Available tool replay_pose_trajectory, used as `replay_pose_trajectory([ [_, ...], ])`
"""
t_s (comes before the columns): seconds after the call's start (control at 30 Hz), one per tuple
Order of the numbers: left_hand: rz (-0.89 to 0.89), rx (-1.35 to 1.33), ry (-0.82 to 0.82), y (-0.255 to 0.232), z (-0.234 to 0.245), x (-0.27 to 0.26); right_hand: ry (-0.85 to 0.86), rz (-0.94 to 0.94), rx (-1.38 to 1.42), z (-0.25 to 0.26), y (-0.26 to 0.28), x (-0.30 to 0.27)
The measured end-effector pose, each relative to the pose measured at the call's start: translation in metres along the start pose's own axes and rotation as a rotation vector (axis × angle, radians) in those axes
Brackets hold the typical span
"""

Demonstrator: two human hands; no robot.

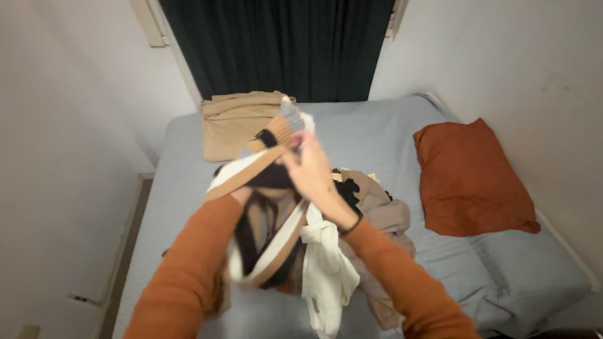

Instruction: Folding various sweaters and shirts on a bed.

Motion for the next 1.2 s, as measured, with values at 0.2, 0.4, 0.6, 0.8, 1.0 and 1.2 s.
replay_pose_trajectory([
  [0.2, 0.080, -0.087, 0.033, -0.008, 0.053, -0.055, -0.224, 0.067, 0.105, 0.018, -0.009, 0.024],
  [0.4, 0.134, -0.175, 0.054, -0.013, 0.083, -0.066, 0.039, 0.010, 0.315, -0.011, -0.008, 0.015],
  [0.6, 0.174, -0.263, 0.075, -0.020, 0.105, -0.082, 0.349, -0.043, 0.751, -0.025, 0.037, -0.010],
  [0.8, 0.224, -0.351, 0.095, -0.035, 0.096, -0.093, 0.528, -0.255, 0.913, -0.046, 0.068, -0.056],
  [1.0, 0.264, -0.443, 0.119, -0.041, 0.089, -0.093, 0.743, 0.106, 0.719, -0.048, 0.108, -0.070],
  [1.2, 0.330, -0.527, 0.148, -0.035, 0.092, -0.108, -0.313, 0.037, -0.144, 0.030, 0.014, 0.013],
])
Point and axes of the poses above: each hand's wrist, its own x-axis towards the middle knuckle, its own z-axis out of the back of the hand, y = z × x, the point moved 8 cm from there along x, towards the middle knuckle, and after that the axes turned 6 degrees about -y, right-handed, at the moved point
